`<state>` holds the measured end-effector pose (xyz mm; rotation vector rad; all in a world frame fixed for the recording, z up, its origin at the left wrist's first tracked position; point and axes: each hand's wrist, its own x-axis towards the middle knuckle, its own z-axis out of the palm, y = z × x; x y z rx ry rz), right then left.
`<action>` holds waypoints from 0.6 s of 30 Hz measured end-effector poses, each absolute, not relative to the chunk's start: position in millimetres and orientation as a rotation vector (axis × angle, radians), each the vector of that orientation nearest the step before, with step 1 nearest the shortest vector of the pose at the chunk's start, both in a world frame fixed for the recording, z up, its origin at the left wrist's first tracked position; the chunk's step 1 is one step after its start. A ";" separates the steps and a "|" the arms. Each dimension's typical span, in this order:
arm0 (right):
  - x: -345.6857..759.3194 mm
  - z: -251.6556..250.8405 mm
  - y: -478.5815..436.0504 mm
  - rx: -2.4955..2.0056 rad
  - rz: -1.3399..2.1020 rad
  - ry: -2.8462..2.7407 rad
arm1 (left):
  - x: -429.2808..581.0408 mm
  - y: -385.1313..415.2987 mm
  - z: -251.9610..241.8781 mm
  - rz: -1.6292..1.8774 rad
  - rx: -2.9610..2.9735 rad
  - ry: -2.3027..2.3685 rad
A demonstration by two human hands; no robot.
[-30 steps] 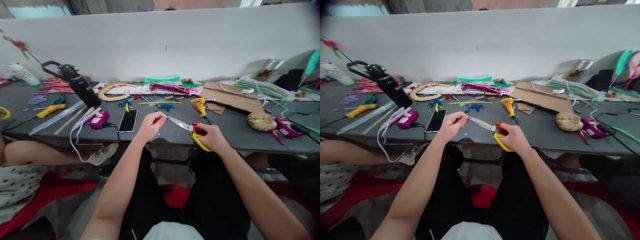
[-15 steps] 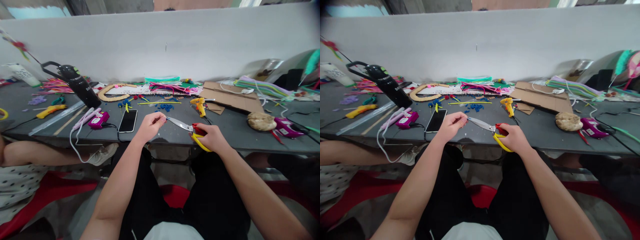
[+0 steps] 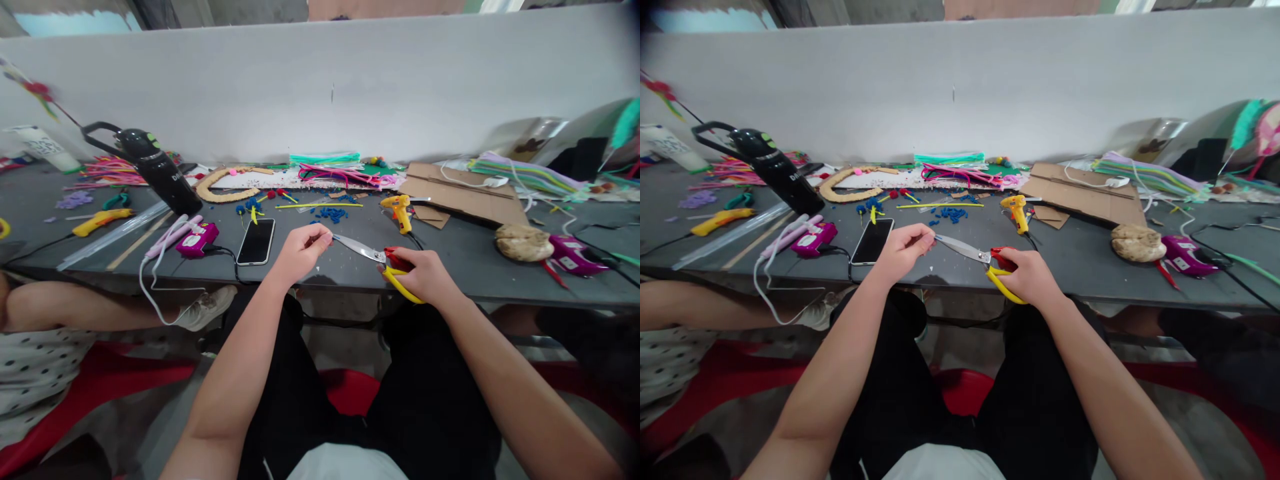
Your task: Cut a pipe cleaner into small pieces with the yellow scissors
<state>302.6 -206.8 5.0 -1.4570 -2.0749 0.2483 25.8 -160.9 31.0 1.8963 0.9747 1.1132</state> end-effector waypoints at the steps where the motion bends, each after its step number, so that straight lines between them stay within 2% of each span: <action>1: 302.9 5.0 -207.0 -1.458 0.250 -2.076 | 25.9 -160.9 31.0 1.114 1.899 0.976; 18: 303.1 2.6 -208.0 -1.490 0.345 -2.077 | 26.1 -163.0 33.5 1.121 1.915 0.976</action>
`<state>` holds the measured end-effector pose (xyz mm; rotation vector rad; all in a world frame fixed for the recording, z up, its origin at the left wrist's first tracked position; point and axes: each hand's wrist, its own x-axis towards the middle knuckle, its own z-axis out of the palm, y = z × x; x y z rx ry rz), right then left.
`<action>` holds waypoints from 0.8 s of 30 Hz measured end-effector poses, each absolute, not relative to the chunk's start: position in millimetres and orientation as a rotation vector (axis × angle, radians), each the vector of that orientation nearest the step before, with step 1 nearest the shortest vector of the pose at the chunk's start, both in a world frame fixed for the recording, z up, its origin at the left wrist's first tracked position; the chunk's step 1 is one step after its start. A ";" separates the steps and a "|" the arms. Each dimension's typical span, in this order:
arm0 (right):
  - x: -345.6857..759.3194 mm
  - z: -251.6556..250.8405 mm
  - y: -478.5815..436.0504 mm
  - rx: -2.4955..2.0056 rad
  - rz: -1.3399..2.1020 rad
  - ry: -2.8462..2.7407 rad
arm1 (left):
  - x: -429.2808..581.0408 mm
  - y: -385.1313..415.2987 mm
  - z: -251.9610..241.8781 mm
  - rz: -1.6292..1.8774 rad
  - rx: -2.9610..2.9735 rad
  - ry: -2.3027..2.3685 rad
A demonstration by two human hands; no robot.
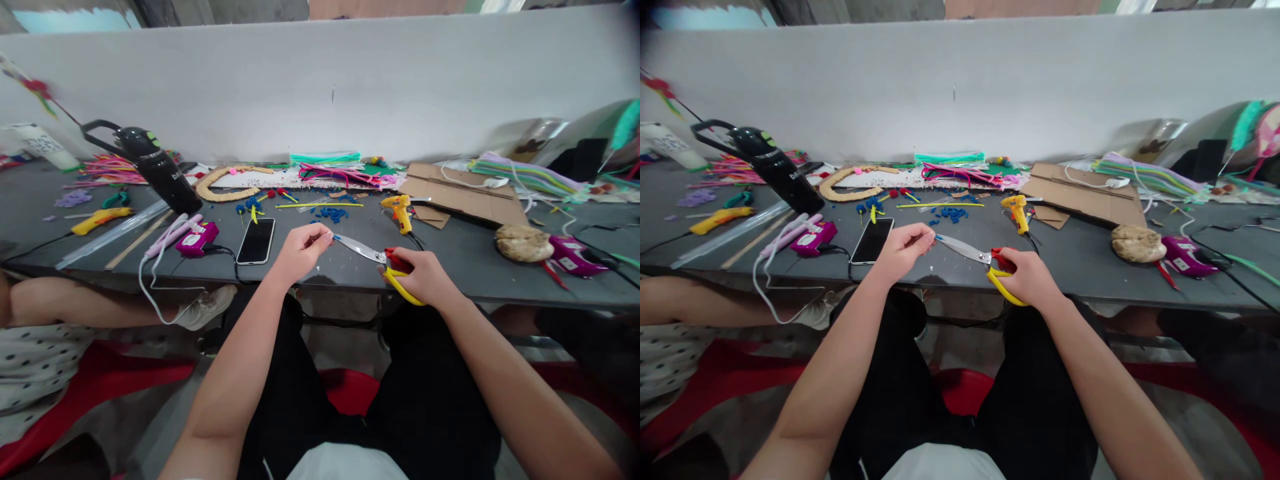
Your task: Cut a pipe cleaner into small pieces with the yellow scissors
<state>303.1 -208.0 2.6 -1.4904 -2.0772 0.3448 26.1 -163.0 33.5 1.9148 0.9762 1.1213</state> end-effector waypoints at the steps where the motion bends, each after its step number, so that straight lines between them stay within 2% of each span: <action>1: 303.2 2.7 -207.8 -1.486 0.341 -2.077 | 26.1 -163.0 33.3 1.121 1.918 0.976; 24: 302.9 1.9 -205.4 -1.483 0.278 -2.099 | 25.8 -162.2 33.4 1.098 1.942 0.984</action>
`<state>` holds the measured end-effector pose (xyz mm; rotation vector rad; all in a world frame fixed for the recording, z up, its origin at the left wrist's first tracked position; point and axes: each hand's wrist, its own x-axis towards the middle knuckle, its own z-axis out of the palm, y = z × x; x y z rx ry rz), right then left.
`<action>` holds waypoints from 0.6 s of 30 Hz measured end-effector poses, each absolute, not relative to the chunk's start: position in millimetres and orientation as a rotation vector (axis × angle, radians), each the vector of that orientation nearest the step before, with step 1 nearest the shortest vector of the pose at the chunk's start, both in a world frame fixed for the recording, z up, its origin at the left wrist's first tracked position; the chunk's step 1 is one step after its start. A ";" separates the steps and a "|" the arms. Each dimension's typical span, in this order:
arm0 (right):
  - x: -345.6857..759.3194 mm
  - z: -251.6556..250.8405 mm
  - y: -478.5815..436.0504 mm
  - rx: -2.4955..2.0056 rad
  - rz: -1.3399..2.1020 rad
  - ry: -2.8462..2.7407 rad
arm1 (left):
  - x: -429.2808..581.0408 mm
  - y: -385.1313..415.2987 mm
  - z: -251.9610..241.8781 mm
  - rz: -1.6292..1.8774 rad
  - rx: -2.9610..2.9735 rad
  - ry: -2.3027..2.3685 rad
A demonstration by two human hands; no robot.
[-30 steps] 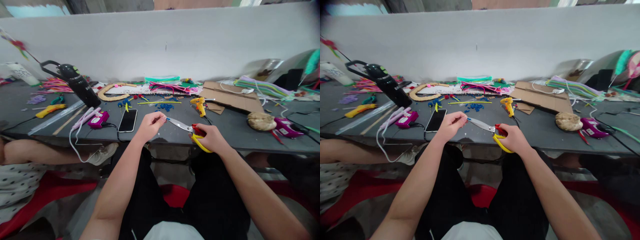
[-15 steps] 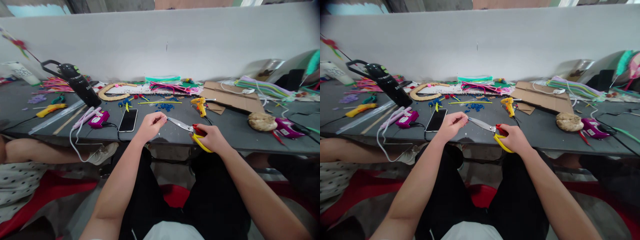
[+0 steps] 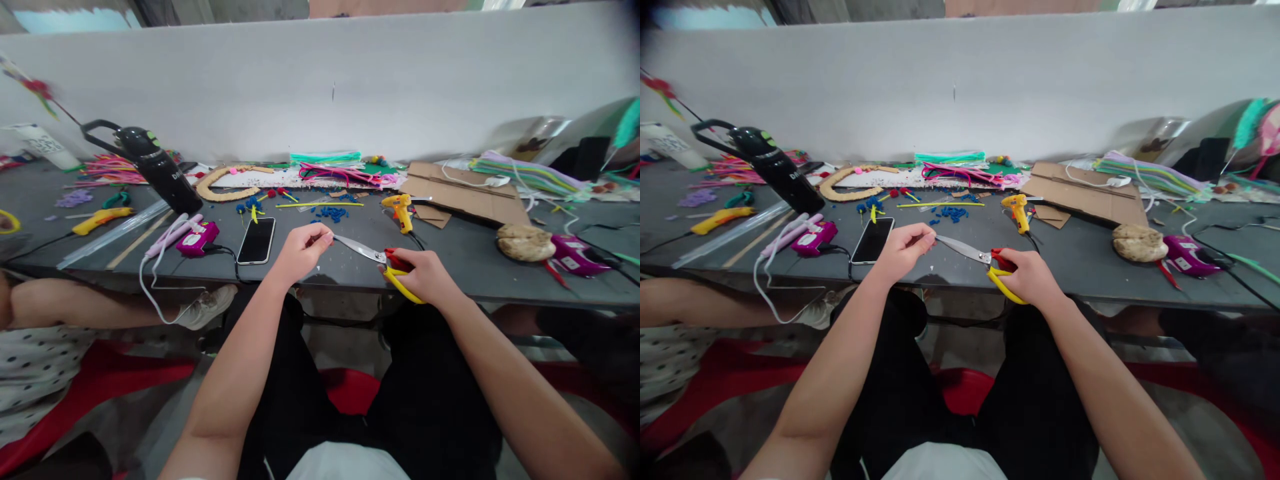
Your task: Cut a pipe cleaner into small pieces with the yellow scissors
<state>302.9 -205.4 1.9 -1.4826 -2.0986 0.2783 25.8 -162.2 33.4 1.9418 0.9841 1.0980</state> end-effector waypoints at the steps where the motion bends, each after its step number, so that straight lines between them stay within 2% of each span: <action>1: 302.8 1.9 -205.5 -1.484 0.276 -2.097 | 25.6 -162.0 33.3 1.098 1.943 0.985; 18: 303.5 3.3 -208.4 -1.477 0.383 -2.017 | 25.9 -162.3 33.7 1.130 1.862 0.976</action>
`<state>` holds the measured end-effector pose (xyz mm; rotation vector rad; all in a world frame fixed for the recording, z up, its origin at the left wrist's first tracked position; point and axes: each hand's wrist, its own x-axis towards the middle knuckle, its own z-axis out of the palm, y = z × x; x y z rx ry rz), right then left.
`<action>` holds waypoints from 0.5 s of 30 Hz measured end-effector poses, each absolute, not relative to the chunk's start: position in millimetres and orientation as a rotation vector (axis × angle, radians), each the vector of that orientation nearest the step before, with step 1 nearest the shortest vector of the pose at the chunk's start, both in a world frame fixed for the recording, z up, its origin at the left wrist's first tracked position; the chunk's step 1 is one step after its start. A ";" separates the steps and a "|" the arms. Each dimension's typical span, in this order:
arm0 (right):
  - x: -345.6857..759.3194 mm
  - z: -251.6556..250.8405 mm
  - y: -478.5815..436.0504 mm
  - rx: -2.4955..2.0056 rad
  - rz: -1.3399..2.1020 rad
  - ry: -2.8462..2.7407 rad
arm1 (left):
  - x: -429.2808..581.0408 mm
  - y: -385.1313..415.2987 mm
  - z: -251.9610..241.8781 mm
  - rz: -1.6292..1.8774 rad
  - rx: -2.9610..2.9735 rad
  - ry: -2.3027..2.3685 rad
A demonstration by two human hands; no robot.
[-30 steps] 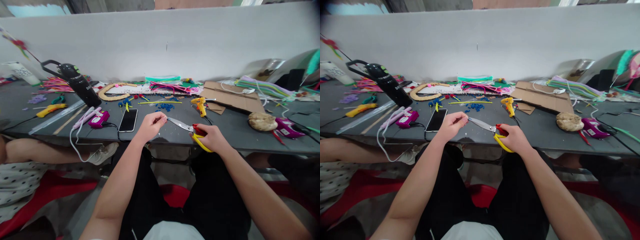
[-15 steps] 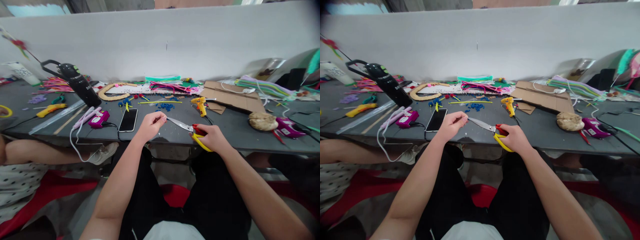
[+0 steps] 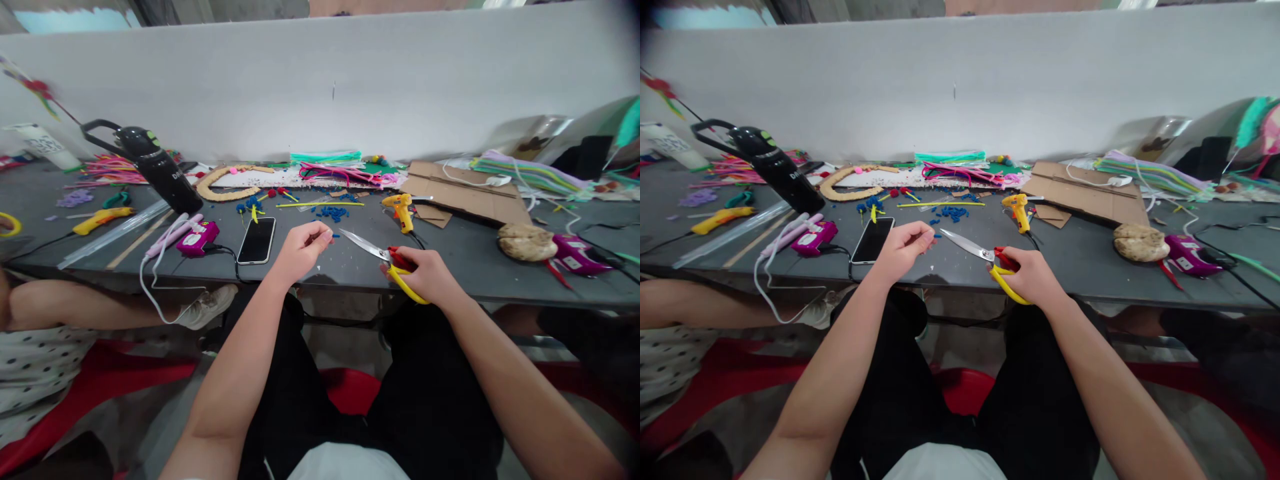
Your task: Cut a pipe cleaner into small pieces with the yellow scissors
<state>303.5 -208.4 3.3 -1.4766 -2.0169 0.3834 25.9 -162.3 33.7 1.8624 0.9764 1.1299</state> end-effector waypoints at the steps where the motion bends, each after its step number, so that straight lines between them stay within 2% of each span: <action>1: 303.6 3.5 -208.4 -1.474 0.382 -2.020 | 25.9 -162.6 34.0 1.132 1.861 0.977; 15: 306.6 0.6 -207.3 -1.488 0.359 -2.006 | 28.5 -165.0 37.8 1.147 1.702 0.902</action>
